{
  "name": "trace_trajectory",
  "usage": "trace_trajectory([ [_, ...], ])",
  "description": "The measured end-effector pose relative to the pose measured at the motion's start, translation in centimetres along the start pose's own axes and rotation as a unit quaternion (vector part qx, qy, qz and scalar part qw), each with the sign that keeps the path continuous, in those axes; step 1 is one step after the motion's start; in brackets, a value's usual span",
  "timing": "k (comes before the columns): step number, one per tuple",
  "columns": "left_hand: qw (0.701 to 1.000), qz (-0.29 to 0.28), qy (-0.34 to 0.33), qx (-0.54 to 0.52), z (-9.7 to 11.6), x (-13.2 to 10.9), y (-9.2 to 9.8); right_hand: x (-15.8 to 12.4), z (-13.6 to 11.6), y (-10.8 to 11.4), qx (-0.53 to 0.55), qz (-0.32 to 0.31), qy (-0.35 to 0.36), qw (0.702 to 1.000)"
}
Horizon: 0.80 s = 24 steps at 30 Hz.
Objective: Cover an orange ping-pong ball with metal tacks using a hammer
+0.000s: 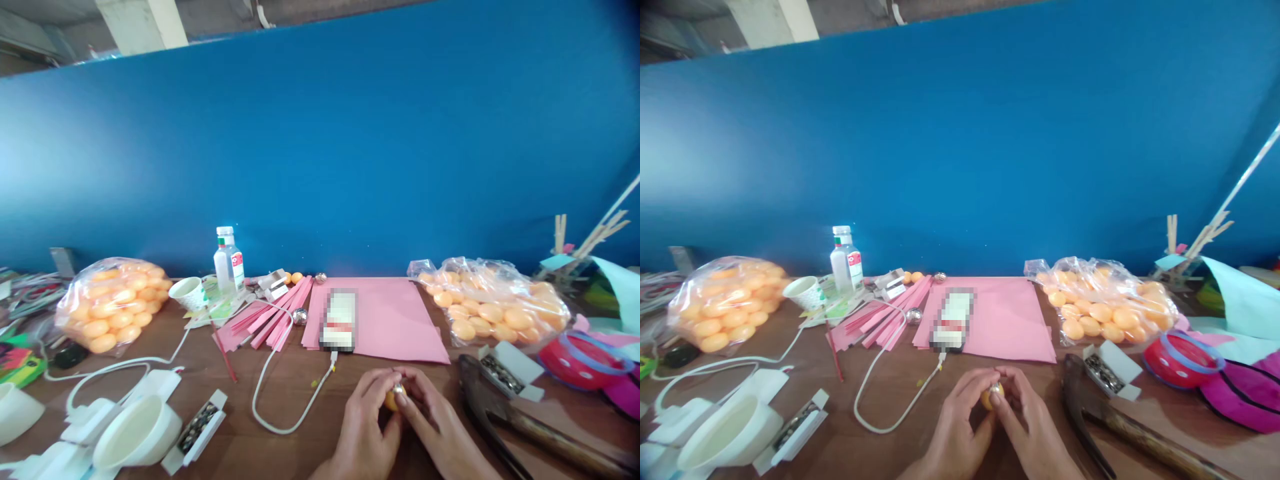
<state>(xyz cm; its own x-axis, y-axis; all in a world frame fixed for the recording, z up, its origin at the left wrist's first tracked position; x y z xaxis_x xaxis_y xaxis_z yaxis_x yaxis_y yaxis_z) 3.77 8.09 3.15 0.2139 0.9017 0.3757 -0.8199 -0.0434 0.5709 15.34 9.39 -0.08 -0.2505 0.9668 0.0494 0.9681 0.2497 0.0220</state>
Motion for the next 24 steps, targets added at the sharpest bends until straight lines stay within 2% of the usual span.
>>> trace_trajectory([
  [24, 1.0, 0.004, -0.008, 0.003, 0.2, 0.14, 0.11, 0.25, 0.3, 0.15, -0.019, -0.003, 0.014, 1.0],
])
Point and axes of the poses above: each hand's wrist, its own x-axis towards the middle knuckle, its own y-axis out of the back of the hand, z = x × y, the point moved 6 cm from there along x, towards the middle knuckle, and after that the axes turned 14 degrees about x, right-handed, at the moved point
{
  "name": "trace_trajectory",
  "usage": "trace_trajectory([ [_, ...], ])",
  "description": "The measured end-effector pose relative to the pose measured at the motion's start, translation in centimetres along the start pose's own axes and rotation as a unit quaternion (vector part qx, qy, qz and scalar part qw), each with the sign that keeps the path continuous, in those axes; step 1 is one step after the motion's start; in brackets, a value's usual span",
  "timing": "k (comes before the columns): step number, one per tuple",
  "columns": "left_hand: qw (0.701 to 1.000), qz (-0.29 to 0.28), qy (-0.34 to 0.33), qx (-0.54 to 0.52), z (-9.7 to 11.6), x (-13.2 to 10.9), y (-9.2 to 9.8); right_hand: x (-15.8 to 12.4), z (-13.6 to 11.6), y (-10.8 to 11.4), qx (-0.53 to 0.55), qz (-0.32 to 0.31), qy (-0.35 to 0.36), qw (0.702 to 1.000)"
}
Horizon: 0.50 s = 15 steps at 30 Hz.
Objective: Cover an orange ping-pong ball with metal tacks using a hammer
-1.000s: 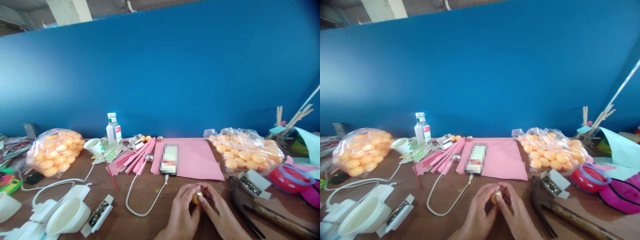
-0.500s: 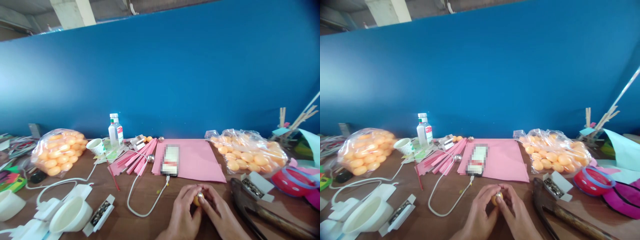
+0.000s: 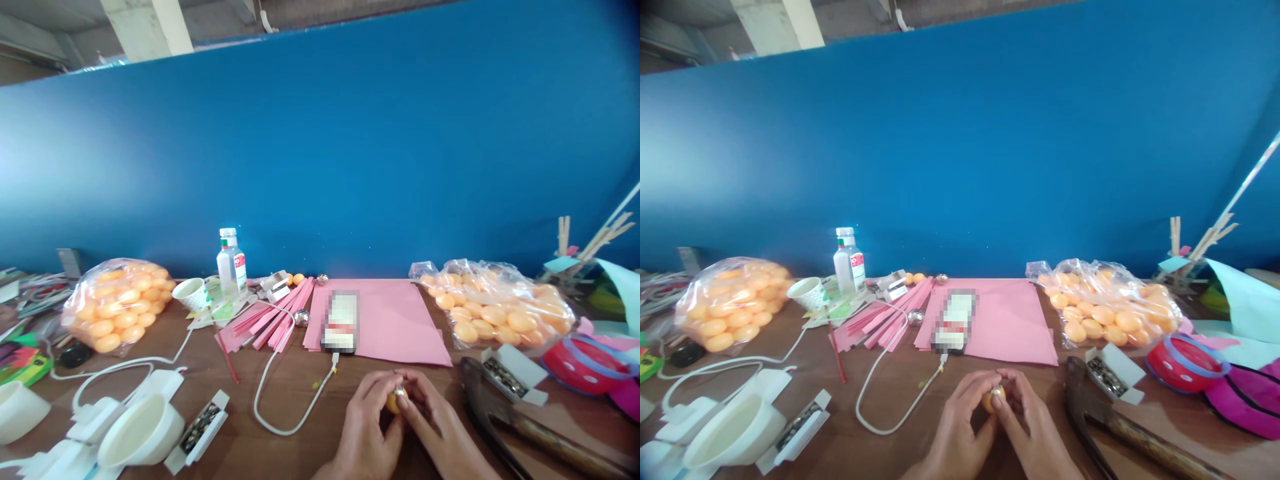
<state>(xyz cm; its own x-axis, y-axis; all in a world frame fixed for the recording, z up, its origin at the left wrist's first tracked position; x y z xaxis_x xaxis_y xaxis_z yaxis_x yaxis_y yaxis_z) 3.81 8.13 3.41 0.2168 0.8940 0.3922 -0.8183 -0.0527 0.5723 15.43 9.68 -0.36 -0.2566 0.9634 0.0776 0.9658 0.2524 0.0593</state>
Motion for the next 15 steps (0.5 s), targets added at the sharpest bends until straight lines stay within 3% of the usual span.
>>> trace_trajectory([
  [15, 1.0, 0.001, 0.002, -0.002, -0.08, -0.05, -0.01, -0.19, -0.48, 0.03, -0.009, 0.012, 0.009, 1.0],
])
Point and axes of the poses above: each hand's wrist, its own x-axis towards the middle knuckle, its own y-axis out of the back of the hand, z = x × y, the point moved 6 cm from there along x, towards the middle knuckle, and after that the axes turned 14 degrees about x, right-handed, at the moved point
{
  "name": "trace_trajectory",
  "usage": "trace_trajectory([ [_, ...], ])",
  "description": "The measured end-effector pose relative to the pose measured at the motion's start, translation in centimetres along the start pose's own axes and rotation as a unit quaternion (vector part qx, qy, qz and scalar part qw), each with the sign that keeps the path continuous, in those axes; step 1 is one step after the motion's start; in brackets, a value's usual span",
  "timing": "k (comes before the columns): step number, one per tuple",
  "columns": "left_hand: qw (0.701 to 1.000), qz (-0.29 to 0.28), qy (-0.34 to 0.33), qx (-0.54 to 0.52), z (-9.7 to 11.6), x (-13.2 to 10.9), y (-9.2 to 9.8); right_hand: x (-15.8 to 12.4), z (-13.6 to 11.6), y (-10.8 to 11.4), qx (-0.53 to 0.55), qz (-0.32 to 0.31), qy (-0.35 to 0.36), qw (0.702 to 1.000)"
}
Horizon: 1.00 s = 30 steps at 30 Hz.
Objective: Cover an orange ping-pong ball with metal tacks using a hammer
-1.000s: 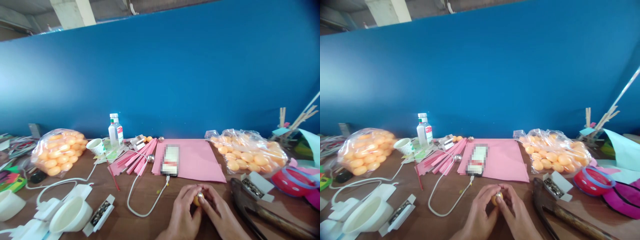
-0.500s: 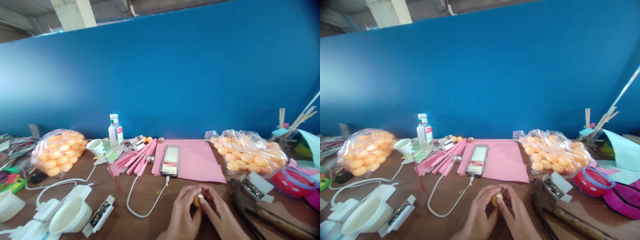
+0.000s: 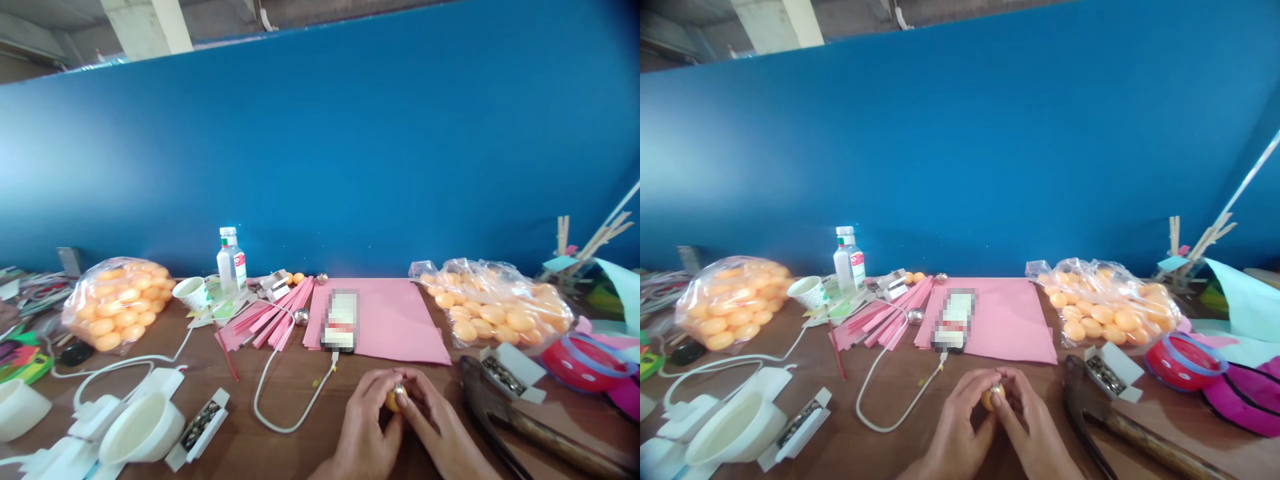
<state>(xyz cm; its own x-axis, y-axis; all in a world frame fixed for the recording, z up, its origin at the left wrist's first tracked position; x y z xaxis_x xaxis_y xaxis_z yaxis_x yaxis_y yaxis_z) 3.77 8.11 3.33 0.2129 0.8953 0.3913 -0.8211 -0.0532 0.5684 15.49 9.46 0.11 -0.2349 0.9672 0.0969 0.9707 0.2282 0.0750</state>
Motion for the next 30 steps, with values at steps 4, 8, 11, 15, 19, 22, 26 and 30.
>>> trace_trajectory([
  [4, 1.0, 0.003, 0.0, -0.002, -0.02, -0.05, -0.02, 0.01, -0.24, 0.02, -0.002, 0.003, 0.004, 1.0],
  [8, 1.0, 0.0, 0.001, -0.005, 0.16, -0.02, 0.04, 0.06, -0.35, 0.04, 0.0, 0.006, 0.006, 1.0],
  [11, 1.0, -0.002, 0.006, -0.007, 0.19, 0.02, 0.07, 0.04, -0.25, 0.09, 0.001, 0.008, 0.004, 1.0],
  [15, 1.0, 0.004, 0.009, -0.016, 0.09, 0.03, 0.1, -0.02, -0.13, -0.06, 0.006, -0.003, -0.006, 1.0],
  [19, 1.0, 0.005, 0.014, -0.016, -0.01, 0.03, 0.09, 0.02, -0.08, -0.13, 0.005, -0.008, -0.011, 1.0],
  [22, 1.0, 0.003, 0.017, -0.014, -0.1, 0.0, 0.05, 0.0, 0.05, -0.13, 0.009, -0.01, -0.011, 1.0],
  [26, 1.0, 0.002, 0.016, -0.013, -0.2, -0.02, 0.02, -0.1, 0.11, -0.12, 0.011, -0.01, -0.008, 1.0],
  [30, 1.0, 0.002, 0.018, -0.014, -0.04, 0.07, 0.13, -0.12, -0.26, -0.09, 0.019, 0.001, 0.005, 1.0],
])
Point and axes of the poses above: each hand's wrist, its own x-axis towards the middle knuckle, its own y-axis out of the back of the hand, z = x × y, the point moved 6 cm from there along x, towards the middle knuckle, and after that the axes turned 14 degrees about x, right-handed, at the moved point
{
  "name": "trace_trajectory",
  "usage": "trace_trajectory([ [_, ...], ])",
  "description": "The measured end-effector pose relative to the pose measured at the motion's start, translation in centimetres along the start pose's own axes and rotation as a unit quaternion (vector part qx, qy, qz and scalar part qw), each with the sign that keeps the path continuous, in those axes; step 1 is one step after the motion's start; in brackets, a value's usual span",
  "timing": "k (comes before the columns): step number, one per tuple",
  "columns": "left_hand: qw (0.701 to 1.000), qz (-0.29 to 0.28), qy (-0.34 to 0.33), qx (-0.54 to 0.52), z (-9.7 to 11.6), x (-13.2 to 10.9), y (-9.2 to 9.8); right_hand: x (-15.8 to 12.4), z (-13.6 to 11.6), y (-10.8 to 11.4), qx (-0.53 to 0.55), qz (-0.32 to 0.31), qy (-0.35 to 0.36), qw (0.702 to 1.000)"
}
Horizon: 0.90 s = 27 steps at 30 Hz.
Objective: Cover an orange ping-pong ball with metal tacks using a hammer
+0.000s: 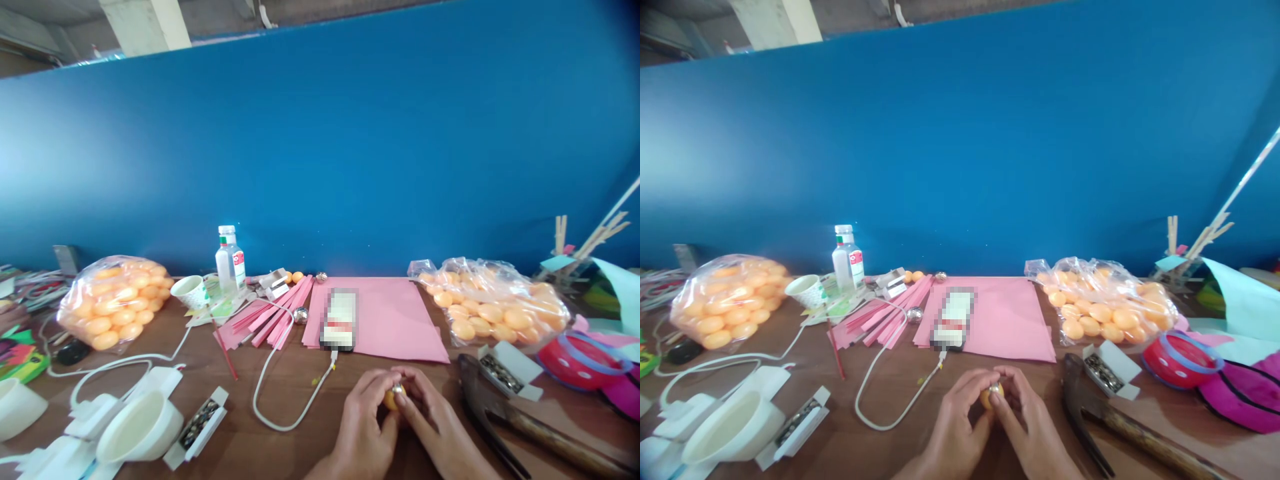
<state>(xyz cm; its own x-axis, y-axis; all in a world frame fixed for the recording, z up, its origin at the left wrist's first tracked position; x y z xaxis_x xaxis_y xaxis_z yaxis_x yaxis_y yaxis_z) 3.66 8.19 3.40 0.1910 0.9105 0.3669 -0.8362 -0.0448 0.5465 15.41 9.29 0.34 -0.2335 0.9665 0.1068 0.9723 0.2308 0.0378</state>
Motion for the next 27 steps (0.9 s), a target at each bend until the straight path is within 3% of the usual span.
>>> trace_trajectory([
  [5, 1.0, -0.001, 0.001, 0.006, 0.2, 0.0, 0.0, 0.0, -0.6, -0.2, 0.024, 0.005, 0.01, 1.0],
  [11, 0.998, 0.043, 0.044, 0.029, -1.3, -0.4, -0.2, -0.1, -1.6, -0.1, 0.047, 0.025, 0.03, 0.998],
  [16, 0.985, 0.016, 0.116, -0.128, -2.7, -0.3, -1.0, -0.1, -2.7, 0.3, 0.017, 0.044, 0.074, 0.996],
  [21, 0.918, -0.017, 0.214, -0.333, -3.3, -0.5, -2.0, -0.4, -3.0, 0.7, -0.029, 0.063, 0.093, 0.993],
  [27, 0.914, -0.035, 0.231, -0.33, -3.1, -0.4, -2.0, -1.1, -3.9, 0.0, -0.1, 0.047, 0.111, 0.988],
])
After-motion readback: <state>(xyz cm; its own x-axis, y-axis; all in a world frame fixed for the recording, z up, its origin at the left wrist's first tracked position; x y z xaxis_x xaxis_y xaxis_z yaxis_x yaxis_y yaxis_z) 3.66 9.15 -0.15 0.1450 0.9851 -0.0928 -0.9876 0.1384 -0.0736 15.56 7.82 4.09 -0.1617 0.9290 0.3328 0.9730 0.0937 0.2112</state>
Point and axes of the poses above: each hand's wrist, its own x-axis towards the middle knuckle, its own y-axis out of the back of the hand, z = x × y, the point moved 6 cm from there along x, towards the middle knuckle, and after that the axes turned 14 degrees about x, right-handed, at the moved point
